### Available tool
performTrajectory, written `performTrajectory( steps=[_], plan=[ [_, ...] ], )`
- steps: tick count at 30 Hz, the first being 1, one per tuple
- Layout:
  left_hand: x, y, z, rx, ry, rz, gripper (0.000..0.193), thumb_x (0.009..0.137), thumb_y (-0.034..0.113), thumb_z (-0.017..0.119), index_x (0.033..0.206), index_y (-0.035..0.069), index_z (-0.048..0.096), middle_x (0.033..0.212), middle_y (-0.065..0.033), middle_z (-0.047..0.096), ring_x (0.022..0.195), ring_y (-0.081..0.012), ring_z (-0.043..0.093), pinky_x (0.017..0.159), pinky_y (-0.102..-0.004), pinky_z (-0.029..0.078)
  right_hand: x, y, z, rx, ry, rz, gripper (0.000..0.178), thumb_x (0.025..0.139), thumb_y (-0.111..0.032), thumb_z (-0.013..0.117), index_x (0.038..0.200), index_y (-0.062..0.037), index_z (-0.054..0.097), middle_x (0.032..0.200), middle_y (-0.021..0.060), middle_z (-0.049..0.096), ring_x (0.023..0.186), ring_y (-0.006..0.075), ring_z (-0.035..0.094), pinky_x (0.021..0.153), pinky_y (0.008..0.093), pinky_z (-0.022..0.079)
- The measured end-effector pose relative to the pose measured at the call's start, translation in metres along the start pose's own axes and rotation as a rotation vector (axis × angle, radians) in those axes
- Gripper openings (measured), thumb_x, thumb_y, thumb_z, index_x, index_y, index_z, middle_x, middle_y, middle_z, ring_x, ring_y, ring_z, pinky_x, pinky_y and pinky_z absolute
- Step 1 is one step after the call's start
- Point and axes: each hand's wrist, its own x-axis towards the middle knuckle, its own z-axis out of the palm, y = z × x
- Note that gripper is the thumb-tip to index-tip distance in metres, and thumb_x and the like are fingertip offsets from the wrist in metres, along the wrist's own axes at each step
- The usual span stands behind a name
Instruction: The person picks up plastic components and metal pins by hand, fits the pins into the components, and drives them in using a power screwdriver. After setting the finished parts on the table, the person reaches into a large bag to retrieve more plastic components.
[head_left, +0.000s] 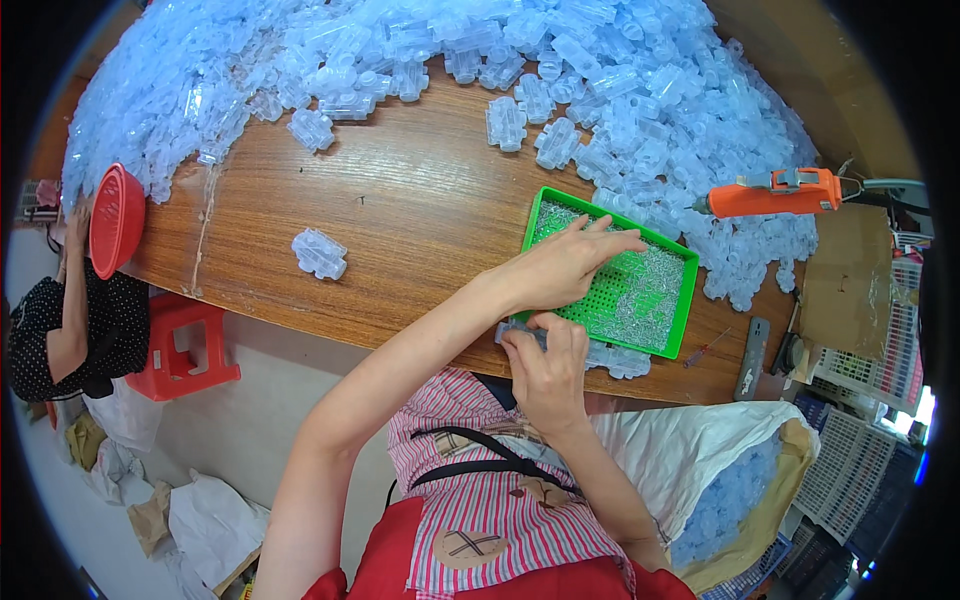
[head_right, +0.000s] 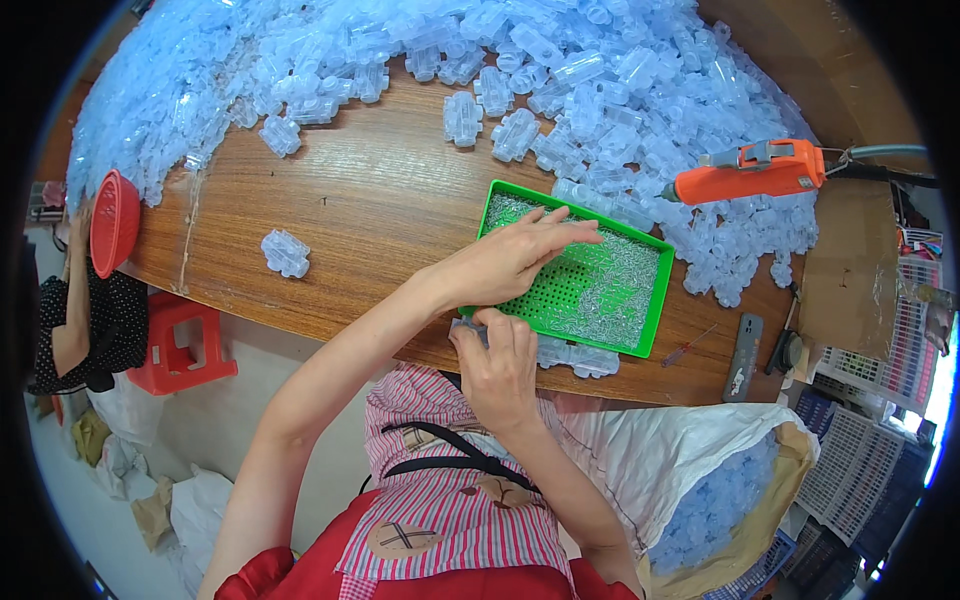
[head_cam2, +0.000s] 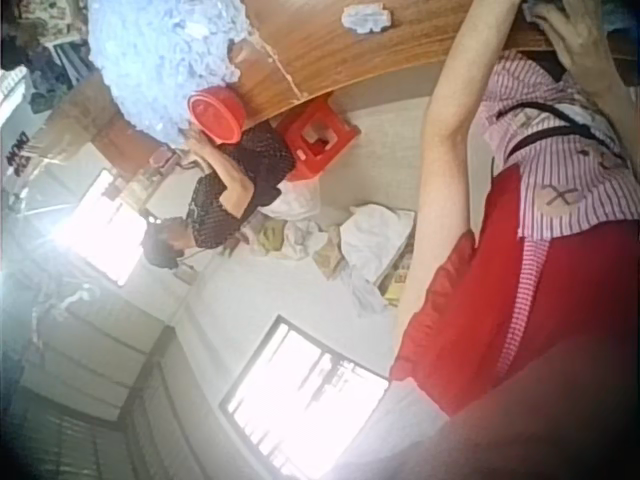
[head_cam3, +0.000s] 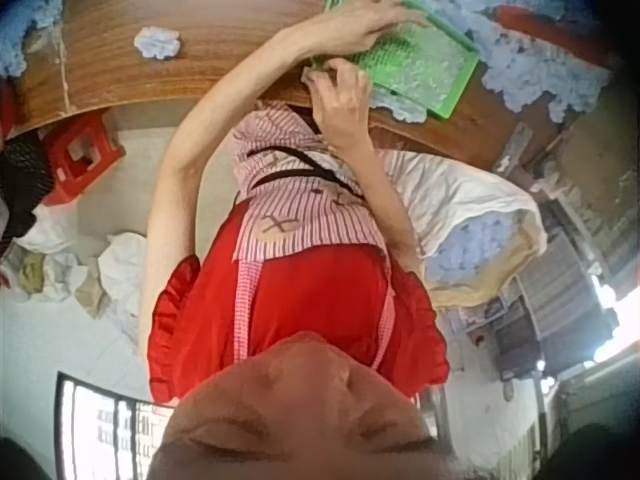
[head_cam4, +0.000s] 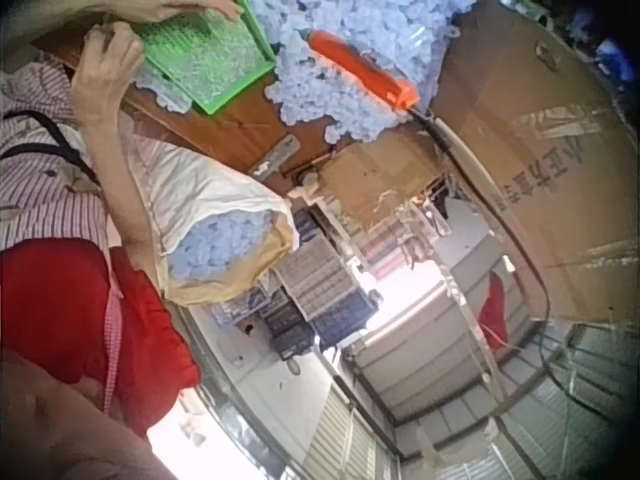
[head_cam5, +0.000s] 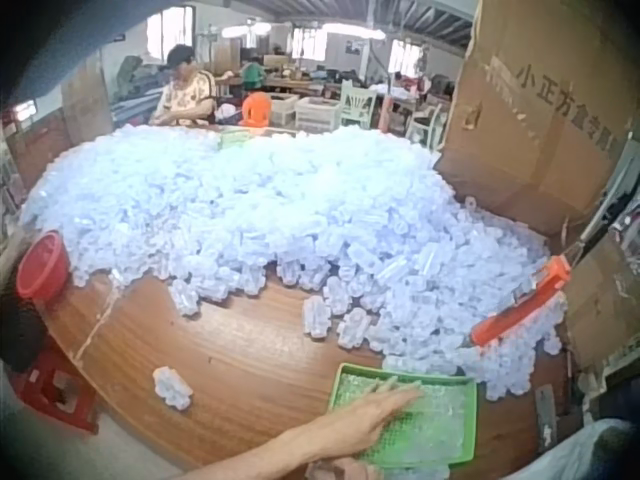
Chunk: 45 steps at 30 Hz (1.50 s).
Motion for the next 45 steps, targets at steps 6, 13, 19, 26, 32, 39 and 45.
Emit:
performTrajectory(
  steps=[6, 13, 19, 26, 32, 39, 45],
  plan=[
    [-0.004, 0.001, -0.002, -0.047, -0.028, 0.024, 0.067, 0.071, -0.018, 0.039, 0.131, 0.010, 0.044, 0.142, -0.0134, 0.040, 0.132, -0.0377, 0.035, 0.110, -0.0507, 0.026, -0.007, 0.006, -0.013, 0.222, 0.158, 0.145, 0.016, 0.075, -0.006, 0.069, 0.089, -0.0055, 0.063, 0.088, 0.0098, 0.053, 0.081, 0.0269, 0.049, 0.072, 0.0376, 0.041],
    [-0.007, 0.006, -0.010, 0.111, -0.079, 0.020, 0.061, 0.077, -0.015, 0.042, 0.133, 0.009, 0.041, 0.142, -0.0169, 0.039, 0.133, -0.0351, 0.033, 0.114, -0.0467, 0.020, -0.056, 0.067, -0.057, 0.295, 0.582, 0.460, 0.018, 0.092, -0.011, 0.046, 0.079, -0.0003, 0.048, 0.085, 0.0099, 0.049, 0.076, 0.0199, 0.048, 0.070, 0.0295, 0.040],
    [0.001, 0.012, -0.013, -0.491, -0.059, -0.093, 0.056, 0.079, -0.013, 0.033, 0.132, 0.006, 0.040, 0.145, -0.0203, 0.032, 0.140, -0.0302, 0.022, 0.113, -0.0399, 0.021, -0.098, 0.129, -0.064, 0.119, 0.680, 0.565, 0.015, 0.091, -0.006, 0.047, 0.079, 0.0021, 0.049, 0.081, 0.0116, 0.050, 0.074, 0.0226, 0.049, 0.068, 0.0308, 0.041],
    [0.008, 0.015, -0.016, -0.973, -0.136, -0.325, 0.048, 0.099, 0.032, 0.031, 0.141, 0.008, 0.034, 0.151, -0.0130, 0.023, 0.142, -0.0208, 0.013, 0.116, -0.0372, 0.007, -0.102, 0.163, -0.045, 0.135, 0.839, 0.580, 0.013, 0.090, -0.005, 0.052, 0.079, 0.0019, 0.050, 0.078, 0.0120, 0.051, 0.069, 0.0236, 0.050, 0.064, 0.0321, 0.042],
    [0.016, 0.035, -0.017, -1.095, -0.111, -0.332, 0.075, 0.092, 0.064, 0.011, 0.149, 0.015, 0.014, 0.154, -0.0070, 0.019, 0.140, -0.0323, 0.017, 0.115, -0.0422, 0.002, -0.108, 0.162, -0.045, 0.166, 0.911, 0.555, 0.013, 0.089, -0.004, 0.053, 0.078, 0.0016, 0.050, 0.077, 0.0118, 0.052, 0.067, 0.0234, 0.050, 0.060, 0.0319, 0.041],
    [0.025, 0.052, -0.023, -0.914, -0.026, -0.467, 0.066, 0.095, 0.054, 0.025, 0.149, 0.019, 0.014, 0.155, -0.0054, 0.016, 0.137, -0.0353, 0.024, 0.111, -0.0438, 0.013, -0.110, 0.163, -0.044, 0.231, 0.964, 0.471, 0.012, 0.087, -0.003, 0.054, 0.077, 0.0011, 0.049, 0.076, 0.0114, 0.050, 0.064, 0.0235, 0.050, 0.055, 0.0319, 0.040],
    [0.021, 0.062, -0.023, -0.363, 0.087, -0.411, 0.052, 0.096, 0.011, 0.041, 0.145, 0.009, 0.024, 0.152, -0.0137, 0.020, 0.133, -0.0325, 0.034, 0.108, -0.0399, 0.031, -0.109, 0.163, -0.044, 0.270, 0.959, 0.483, 0.012, 0.086, -0.003, 0.055, 0.076, 0.0000, 0.049, 0.075, 0.0123, 0.051, 0.061, 0.0266, 0.051, 0.053, 0.0345, 0.040]
  ],
)
